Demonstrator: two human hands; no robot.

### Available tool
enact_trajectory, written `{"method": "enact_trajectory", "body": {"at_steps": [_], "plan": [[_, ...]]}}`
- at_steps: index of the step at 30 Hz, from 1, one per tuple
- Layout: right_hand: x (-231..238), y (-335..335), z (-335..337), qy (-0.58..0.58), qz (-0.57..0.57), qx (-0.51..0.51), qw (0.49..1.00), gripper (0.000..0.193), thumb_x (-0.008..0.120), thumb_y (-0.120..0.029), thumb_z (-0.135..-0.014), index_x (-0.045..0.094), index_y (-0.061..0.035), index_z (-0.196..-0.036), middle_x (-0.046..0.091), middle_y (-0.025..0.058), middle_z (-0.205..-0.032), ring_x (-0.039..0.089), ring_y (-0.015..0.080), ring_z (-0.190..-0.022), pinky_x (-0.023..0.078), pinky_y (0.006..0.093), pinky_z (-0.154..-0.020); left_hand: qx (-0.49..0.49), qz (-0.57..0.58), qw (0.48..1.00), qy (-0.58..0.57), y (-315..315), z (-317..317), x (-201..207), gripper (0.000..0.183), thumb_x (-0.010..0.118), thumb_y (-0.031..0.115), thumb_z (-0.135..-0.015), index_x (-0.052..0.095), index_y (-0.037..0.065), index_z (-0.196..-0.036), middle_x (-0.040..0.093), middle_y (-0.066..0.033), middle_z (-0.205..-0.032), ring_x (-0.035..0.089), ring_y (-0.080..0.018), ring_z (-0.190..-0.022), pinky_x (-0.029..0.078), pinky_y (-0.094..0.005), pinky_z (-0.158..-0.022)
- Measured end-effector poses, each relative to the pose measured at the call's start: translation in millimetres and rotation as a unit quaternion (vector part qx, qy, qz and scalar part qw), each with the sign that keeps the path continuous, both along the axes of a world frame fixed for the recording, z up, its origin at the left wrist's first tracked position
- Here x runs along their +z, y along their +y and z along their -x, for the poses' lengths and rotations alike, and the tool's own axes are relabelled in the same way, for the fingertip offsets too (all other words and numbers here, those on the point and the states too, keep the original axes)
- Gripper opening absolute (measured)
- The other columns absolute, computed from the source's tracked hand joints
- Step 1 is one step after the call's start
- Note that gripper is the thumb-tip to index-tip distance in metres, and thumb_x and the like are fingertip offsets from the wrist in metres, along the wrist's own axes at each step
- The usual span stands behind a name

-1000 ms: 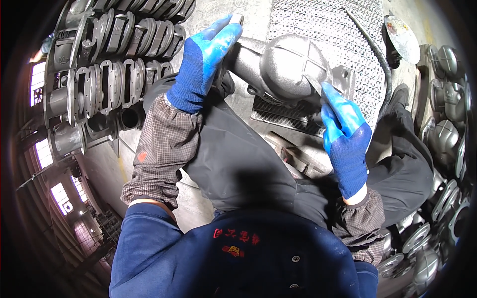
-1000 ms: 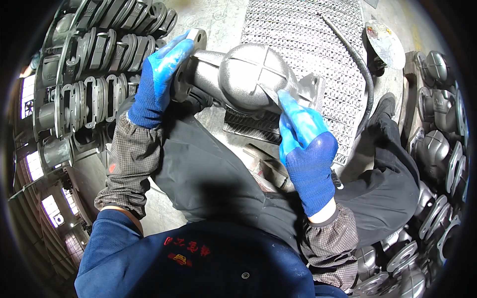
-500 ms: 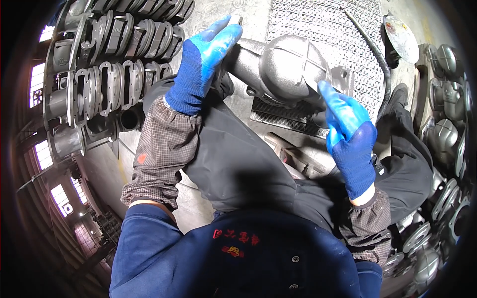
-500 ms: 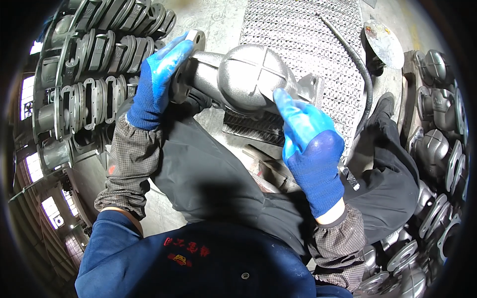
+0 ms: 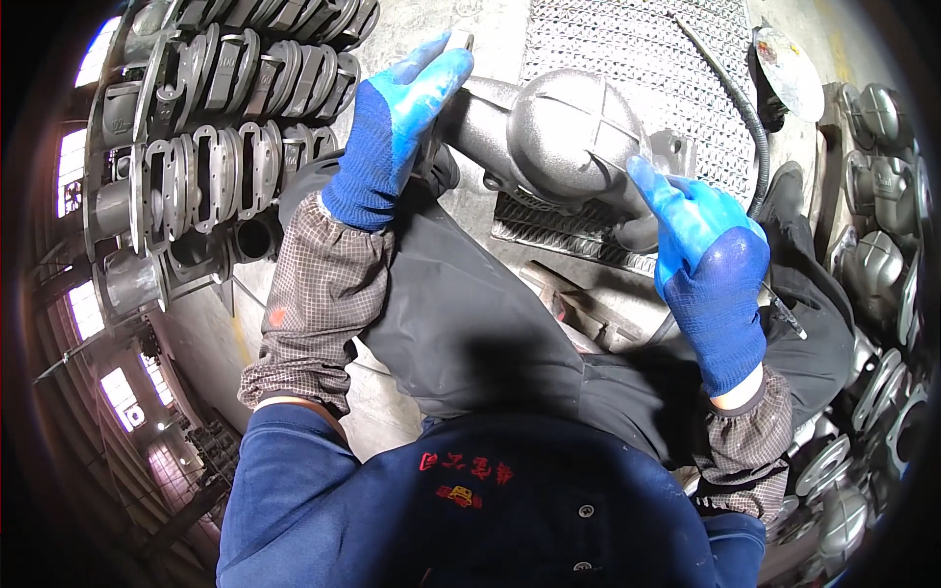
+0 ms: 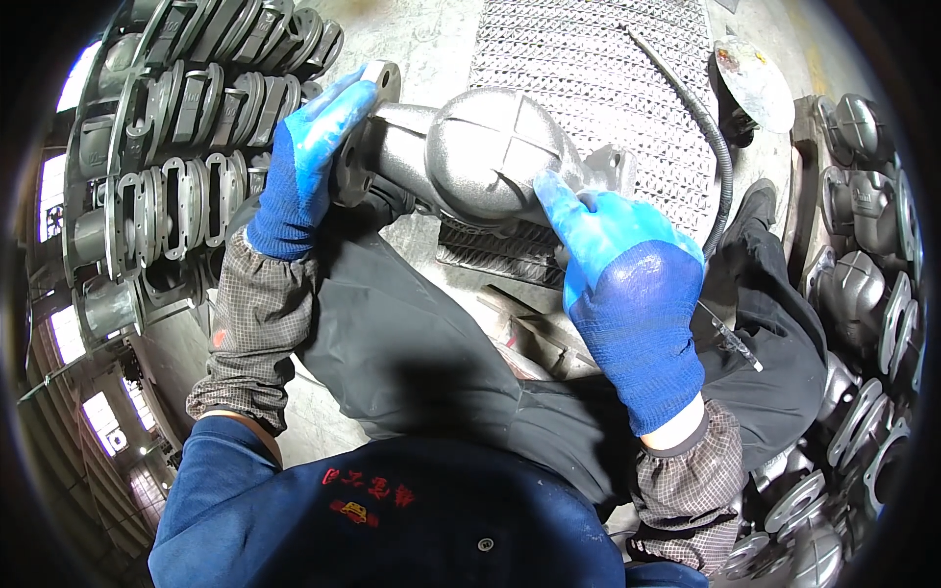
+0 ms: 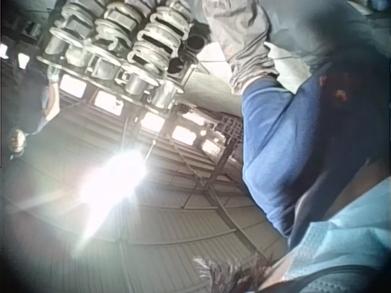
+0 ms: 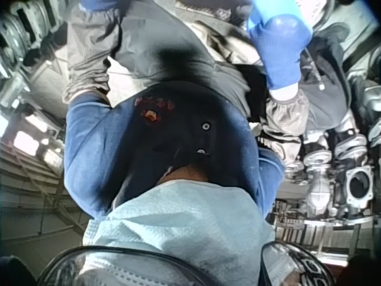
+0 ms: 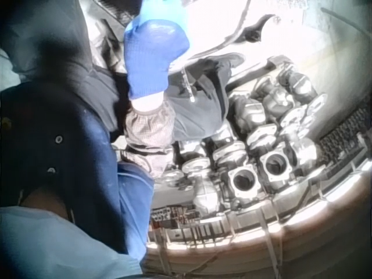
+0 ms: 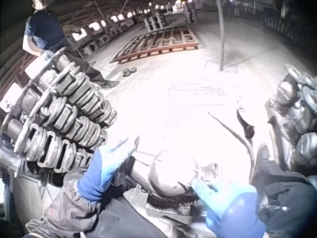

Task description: The person scrapes the interior and exterior surfaces of a metal valve body with a tool, rotates the valve several times, and kemudian wipes the exterior with a piece of material.

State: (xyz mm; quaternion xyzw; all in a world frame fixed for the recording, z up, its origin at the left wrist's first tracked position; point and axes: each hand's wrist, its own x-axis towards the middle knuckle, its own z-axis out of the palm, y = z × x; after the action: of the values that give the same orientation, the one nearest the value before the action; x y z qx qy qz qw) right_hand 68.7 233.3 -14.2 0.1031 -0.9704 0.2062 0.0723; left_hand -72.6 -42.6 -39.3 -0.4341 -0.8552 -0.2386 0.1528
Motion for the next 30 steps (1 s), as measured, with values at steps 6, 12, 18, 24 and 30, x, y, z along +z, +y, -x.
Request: {"method": "enact_trajectory", "body": {"at_steps": [6, 12, 18, 24, 30], "plan": [[-6.9, 6.0, 3.8, 0.017, 0.054, -0.013, 0.998, 0.046, 0.055, 0.005, -0.075, 0.064, -0.0156, -0.115, 0.064, 0.0132, -0.087, 0.063, 0.03, -0.076, 0.051, 0.0354, -0.068, 0.074, -0.148, 0.951, -0.262, 15.6, -10.3, 6.7, 0.048, 0.061, 0.03, -0.089, 0.054, -0.006, -0.121, 0.065, -0.0157, -0.105, 0.063, -0.0177, -0.094, 0.05, -0.0255, -0.083], [1.0, 2.8, 2.1, 0.01, 0.043, 0.009, 0.999, 0.049, 0.054, 0.007, -0.072, 0.064, -0.015, -0.115, 0.063, 0.0139, -0.086, 0.062, 0.03, -0.075, 0.05, 0.0354, -0.066, 0.045, -0.07, 0.984, -0.155, 9.8, -7.5, 6.0, 0.056, 0.063, 0.036, -0.086, 0.055, -0.006, -0.121, 0.066, -0.0118, -0.099, 0.061, -0.0133, -0.092, 0.048, -0.0247, -0.082], [-7.7, 3.5, 0.8, 0.018, 0.104, 0.009, 0.994, 0.049, 0.054, 0.007, -0.072, 0.065, -0.0154, -0.114, 0.06, 0.0128, -0.077, 0.059, 0.029, -0.068, 0.047, 0.0358, -0.061, 0.079, -0.104, 0.956, -0.263, 10.5, -13.1, 10.0, 0.04, 0.059, 0.008, -0.08, 0.056, 0.0, -0.12, 0.058, -0.0243, -0.119, 0.059, -0.0378, -0.109, 0.049, -0.0397, -0.091], [-15.0, 6.5, 6.9, 0.069, 0.112, -0.032, 0.991, 0.045, 0.055, 0.006, -0.073, 0.066, -0.0143, -0.112, 0.06, 0.0123, -0.075, 0.057, 0.028, -0.063, 0.047, 0.0344, -0.059, 0.073, -0.087, 0.966, -0.234, 15.0, -8.7, 12.3, 0.038, 0.057, 0.009, -0.082, 0.056, -0.001, -0.119, 0.058, -0.0239, -0.119, 0.059, -0.0371, -0.108, 0.049, -0.0395, -0.091], [-16.2, -8.8, -9.8, 0.032, 0.163, -0.033, 0.986, 0.047, 0.057, 0.006, -0.071, 0.064, -0.0115, -0.114, 0.062, 0.0139, -0.081, 0.06, 0.0294, -0.068, 0.049, 0.0358, -0.063, -0.001, 0.032, 0.999, -0.01, 2.6, -3.7, 5.1, 0.032, 0.059, 0.012, -0.088, 0.059, 0.007, -0.119, 0.059, -0.0219, -0.117, 0.065, -0.0262, -0.097, 0.052, -0.0303, -0.083]]}}
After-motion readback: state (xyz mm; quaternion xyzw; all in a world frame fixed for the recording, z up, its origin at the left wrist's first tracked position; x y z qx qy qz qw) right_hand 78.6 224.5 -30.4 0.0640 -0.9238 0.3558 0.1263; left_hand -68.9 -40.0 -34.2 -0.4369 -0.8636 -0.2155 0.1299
